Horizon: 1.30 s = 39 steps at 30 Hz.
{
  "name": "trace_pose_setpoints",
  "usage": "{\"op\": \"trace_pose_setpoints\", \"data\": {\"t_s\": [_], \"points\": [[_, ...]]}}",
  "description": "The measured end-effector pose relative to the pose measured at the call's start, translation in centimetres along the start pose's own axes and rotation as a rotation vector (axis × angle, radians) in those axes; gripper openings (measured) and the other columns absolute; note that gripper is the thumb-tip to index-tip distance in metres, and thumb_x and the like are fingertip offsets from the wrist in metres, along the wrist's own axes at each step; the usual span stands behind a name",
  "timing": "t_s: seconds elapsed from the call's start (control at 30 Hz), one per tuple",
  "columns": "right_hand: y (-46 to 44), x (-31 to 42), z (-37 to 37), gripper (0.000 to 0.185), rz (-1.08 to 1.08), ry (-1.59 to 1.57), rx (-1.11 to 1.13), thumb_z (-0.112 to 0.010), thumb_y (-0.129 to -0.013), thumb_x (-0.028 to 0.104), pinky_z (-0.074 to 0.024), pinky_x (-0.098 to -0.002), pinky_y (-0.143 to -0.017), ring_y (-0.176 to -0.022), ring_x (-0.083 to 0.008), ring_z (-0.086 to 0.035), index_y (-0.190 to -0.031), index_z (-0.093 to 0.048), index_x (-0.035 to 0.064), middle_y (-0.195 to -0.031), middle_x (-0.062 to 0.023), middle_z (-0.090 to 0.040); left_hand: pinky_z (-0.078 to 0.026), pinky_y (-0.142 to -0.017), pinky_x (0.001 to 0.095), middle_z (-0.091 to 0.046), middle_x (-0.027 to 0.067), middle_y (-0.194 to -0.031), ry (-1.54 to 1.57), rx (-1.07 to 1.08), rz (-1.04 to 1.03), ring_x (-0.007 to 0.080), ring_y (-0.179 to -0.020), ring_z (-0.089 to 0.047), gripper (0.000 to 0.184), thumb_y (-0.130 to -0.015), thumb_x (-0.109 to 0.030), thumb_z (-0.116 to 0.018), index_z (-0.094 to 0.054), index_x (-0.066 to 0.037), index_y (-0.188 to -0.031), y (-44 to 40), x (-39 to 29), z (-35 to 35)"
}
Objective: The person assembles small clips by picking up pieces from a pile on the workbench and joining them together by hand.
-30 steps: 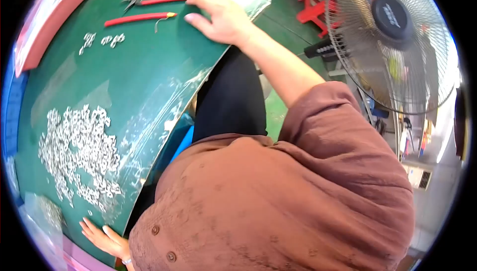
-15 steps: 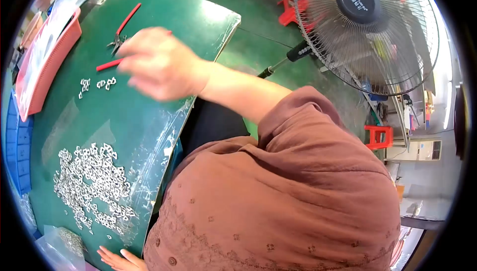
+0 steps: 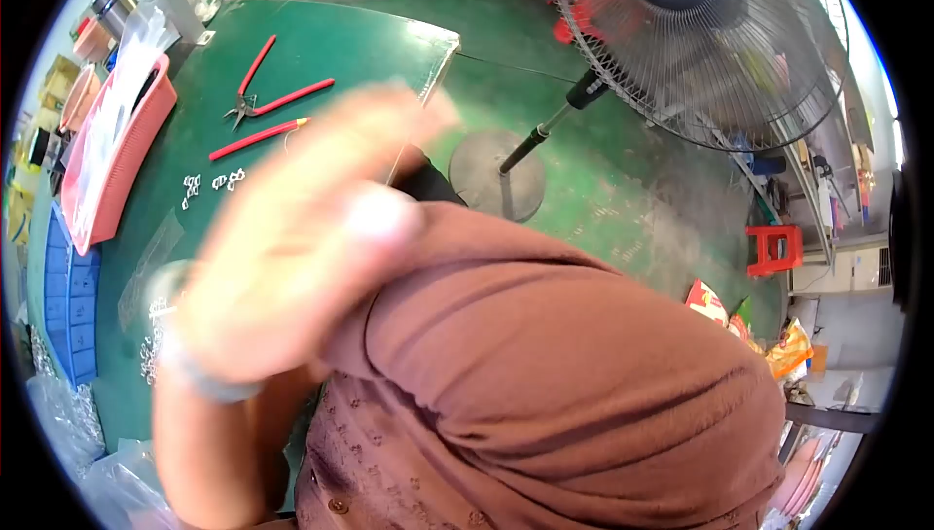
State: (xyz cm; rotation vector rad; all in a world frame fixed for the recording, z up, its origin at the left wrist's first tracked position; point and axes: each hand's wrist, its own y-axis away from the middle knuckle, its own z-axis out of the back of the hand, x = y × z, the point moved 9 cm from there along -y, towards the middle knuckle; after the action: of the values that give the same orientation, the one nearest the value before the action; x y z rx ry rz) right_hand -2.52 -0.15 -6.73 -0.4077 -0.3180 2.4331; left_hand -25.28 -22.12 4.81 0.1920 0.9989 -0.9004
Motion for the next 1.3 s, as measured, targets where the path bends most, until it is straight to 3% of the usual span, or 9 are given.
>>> {"op": "trace_pose_setpoints", "data": {"t_s": [0.17, 0.27, 0.3, 0.43, 0.5, 0.7, 0.87, 1.1, 1.3], "points": [[-1.2, 0.6, -2.0, 0.023, 0.045, -0.146, 0.012, -0.049, -0.074, 0.016, -0.0456, -0.0395, -0.073, -0.087, -0.0279, -0.057, -0.090, -0.063, 0.0075, -0.093, -0.0084, -0.061, -0.045, -0.078, 0.0344, -0.059, 0.0182, -0.098, -0.089, 0.103, 0.178, 0.0326, -0.091, -0.056, 0.035, -0.085, -0.031, -0.046, -0.059, -0.002, -0.100, 1.7, 3.7, -1.2], [-1.6, -0.1, -2.2, 0.024, 0.063, -0.184, 0.012, -0.050, -0.073, 0.017, -0.0458, -0.0399, -0.073, -0.086, -0.0284, -0.057, -0.091, -0.063, 0.0073, -0.092, -0.0089, -0.061, -0.043, -0.061, 0.0429, -0.055, 0.0135, -0.067, -0.975, 0.111, 0.528, 0.0311, -0.065, -0.056, 0.037, -0.082, -0.028, -0.049, -0.057, -0.002, -0.055, 4.7, 7.8, 3.8], [-1.7, 0.0, -2.1, 0.023, 0.068, -0.196, 0.022, -0.050, -0.073, 0.017, -0.0460, -0.0397, -0.072, -0.086, -0.0282, -0.057, -0.090, -0.063, 0.0075, -0.091, -0.0088, -0.061, -0.045, -0.066, 0.0389, -0.059, 0.0156, -0.077, -1.076, 0.174, 0.584, 0.0308, -0.073, -0.058, 0.034, -0.083, -0.030, -0.049, -0.063, -0.001, -0.070, 4.7, 8.4, 5.1], [-1.4, 0.6, -2.1, 0.022, 0.051, -0.185, 0.043, -0.051, -0.073, 0.016, -0.0469, -0.0391, -0.069, -0.084, -0.0274, -0.058, -0.088, -0.064, 0.0081, -0.089, -0.0085, -0.062, -0.040, -0.084, 0.0341, -0.056, 0.0189, -0.105, 0.136, -0.229, 0.108, 0.0296, -0.098, -0.054, 0.042, -0.088, -0.030, -0.042, -0.051, 0.003, -0.112, -0.2, 2.7, 3.7], [-1.3, 0.7, -2.1, 0.021, 0.035, -0.182, 0.055, -0.051, -0.073, 0.016, -0.0473, -0.0387, -0.068, -0.083, -0.0270, -0.058, -0.087, -0.064, 0.0085, -0.089, -0.0084, -0.062, -0.042, -0.083, 0.0329, -0.058, 0.0194, -0.099, 0.186, 0.246, 0.093, 0.0311, -0.095, -0.055, 0.042, -0.085, -0.035, -0.046, -0.056, 0.002, -0.103, 0.0, 2.3, -3.8], [-0.8, 0.0, -1.7, 0.018, -0.011, -0.161, 0.069, -0.052, -0.073, 0.016, -0.0487, -0.0377, -0.064, -0.081, -0.0258, -0.059, -0.083, -0.065, 0.0095, -0.086, -0.0079, -0.063, -0.045, -0.070, 0.0339, -0.060, 0.0191, -0.088, -0.443, 0.389, 0.816, 0.0318, -0.077, -0.058, 0.036, -0.084, -0.031, -0.047, -0.060, 0.001, -0.095, 7.4, 10.9, 1.6], [1.1, -0.5, -0.9, 0.016, 0.035, -0.141, 0.008, -0.053, -0.072, 0.015, -0.0498, -0.0378, -0.060, -0.078, -0.0253, -0.060, -0.081, -0.066, 0.0097, -0.082, -0.0078, -0.064, -0.044, -0.069, 0.0301, -0.060, 0.0177, -0.090, -0.234, -0.111, 0.692, 0.0251, -0.079, -0.058, 0.028, -0.081, -0.014, -0.053, -0.056, 0.005, -0.101, 12.6, 10.6, 5.3], [9.1, -5.1, 2.3, 0.007, -0.489, -0.461, -0.025, -0.056, -0.059, 0.008, -0.0447, -0.0420, -0.050, -0.056, -0.0297, -0.057, -0.058, -0.059, 0.0024, -0.059, -0.0158, -0.057, -0.045, -0.072, 0.0285, -0.060, 0.0133, -0.089, -0.263, -0.514, 0.742, 0.0184, -0.081, -0.057, 0.029, -0.077, -0.006, -0.055, -0.056, 0.004, -0.104, 21.6, 8.3, 8.3], [20.8, -13.1, 7.7, 0.014, -0.986, -0.143, -0.234, -0.054, -0.073, 0.008, -0.0451, -0.0375, -0.070, -0.078, -0.0311, -0.056, -0.084, -0.061, 0.0038, -0.079, -0.0131, -0.059, -0.043, -0.058, 0.0209, -0.060, 0.0061, -0.076, -0.304, -0.958, 0.867, 0.0081, -0.063, -0.052, 0.017, -0.077, -0.008, -0.061, -0.061, 0.001, -0.092, 30.5, 9.4, 7.7]]}}
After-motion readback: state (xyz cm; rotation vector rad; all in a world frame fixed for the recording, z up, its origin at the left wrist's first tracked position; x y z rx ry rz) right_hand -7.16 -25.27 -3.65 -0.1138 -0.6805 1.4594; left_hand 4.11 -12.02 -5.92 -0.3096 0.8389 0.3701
